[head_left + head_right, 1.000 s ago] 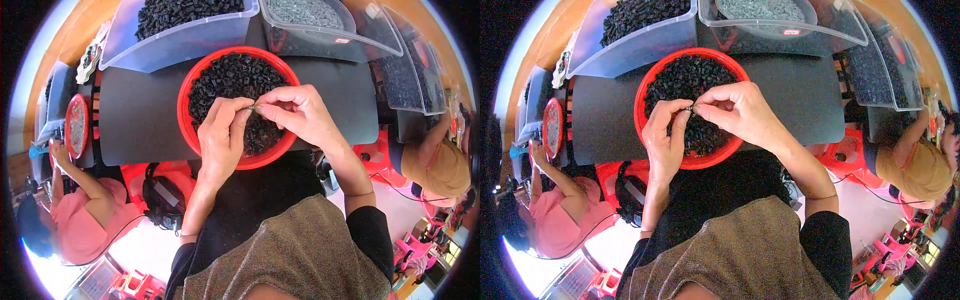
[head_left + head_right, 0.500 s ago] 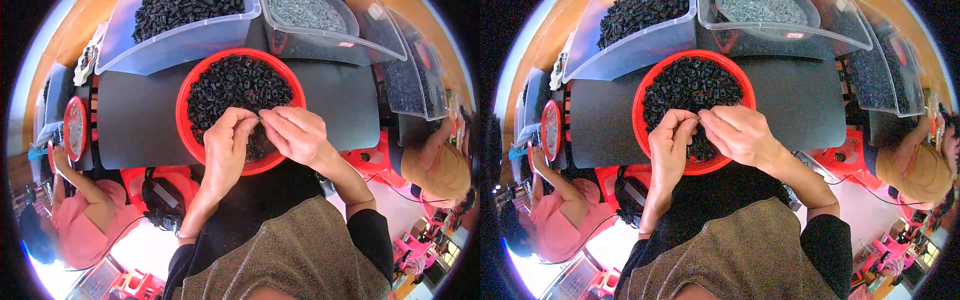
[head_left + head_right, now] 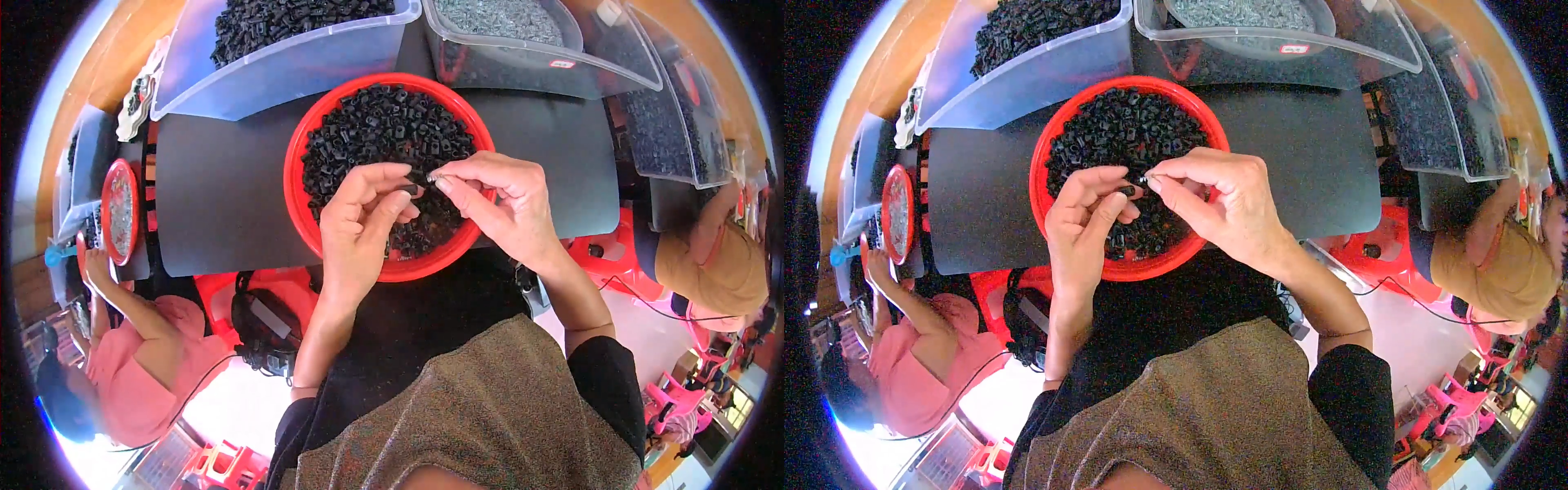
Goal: The person assembles small black plastic components by hand, transfers plastic parts from a storage container into a red tray, and resumes assembling the components by hand.
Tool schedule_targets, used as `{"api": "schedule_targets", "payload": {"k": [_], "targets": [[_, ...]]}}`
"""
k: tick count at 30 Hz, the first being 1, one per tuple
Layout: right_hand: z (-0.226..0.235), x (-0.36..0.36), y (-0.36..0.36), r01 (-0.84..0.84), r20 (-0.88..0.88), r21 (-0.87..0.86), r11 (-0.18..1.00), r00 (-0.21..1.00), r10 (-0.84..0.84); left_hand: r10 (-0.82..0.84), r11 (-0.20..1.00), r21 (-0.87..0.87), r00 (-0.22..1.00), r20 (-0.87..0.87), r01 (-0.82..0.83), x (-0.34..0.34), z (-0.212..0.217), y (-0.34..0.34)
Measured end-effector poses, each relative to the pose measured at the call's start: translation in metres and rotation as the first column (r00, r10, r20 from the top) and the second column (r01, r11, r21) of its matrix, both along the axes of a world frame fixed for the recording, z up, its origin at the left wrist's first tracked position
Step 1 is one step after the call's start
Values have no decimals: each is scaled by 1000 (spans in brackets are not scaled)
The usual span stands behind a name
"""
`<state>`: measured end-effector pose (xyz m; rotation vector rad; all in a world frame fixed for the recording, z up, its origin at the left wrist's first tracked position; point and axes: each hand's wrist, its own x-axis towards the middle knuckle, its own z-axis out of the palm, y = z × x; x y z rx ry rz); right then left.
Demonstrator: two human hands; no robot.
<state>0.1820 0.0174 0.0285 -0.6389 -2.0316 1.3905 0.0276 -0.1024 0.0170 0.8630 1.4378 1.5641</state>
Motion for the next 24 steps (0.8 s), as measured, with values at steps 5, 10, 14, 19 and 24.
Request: {"api": "schedule_targets", "payload": {"k": [5,10,14,19,24], "targets": [[3,-4,-6,-22,38,162,987,999,16,7,1000,16,1000,-13,-7,1,-4,-5],[5,-6,-10,-60,101,323,944,995,29,15,1000,13,999,-48,-15,0,-7,-11],[6,-9,-15,-75,81,324,943,995,51,20,999,-25,997,-78,-22,0,-10,-15],[5,-13,-16,-64,92,281,958,995,39,40,999,-15,999,-5,-40,-1,-12,-18],[-3,-19,-22,-87,37,266,960,996,80,58,997,62,997,-50,-55,-6,-13,-17]]}}
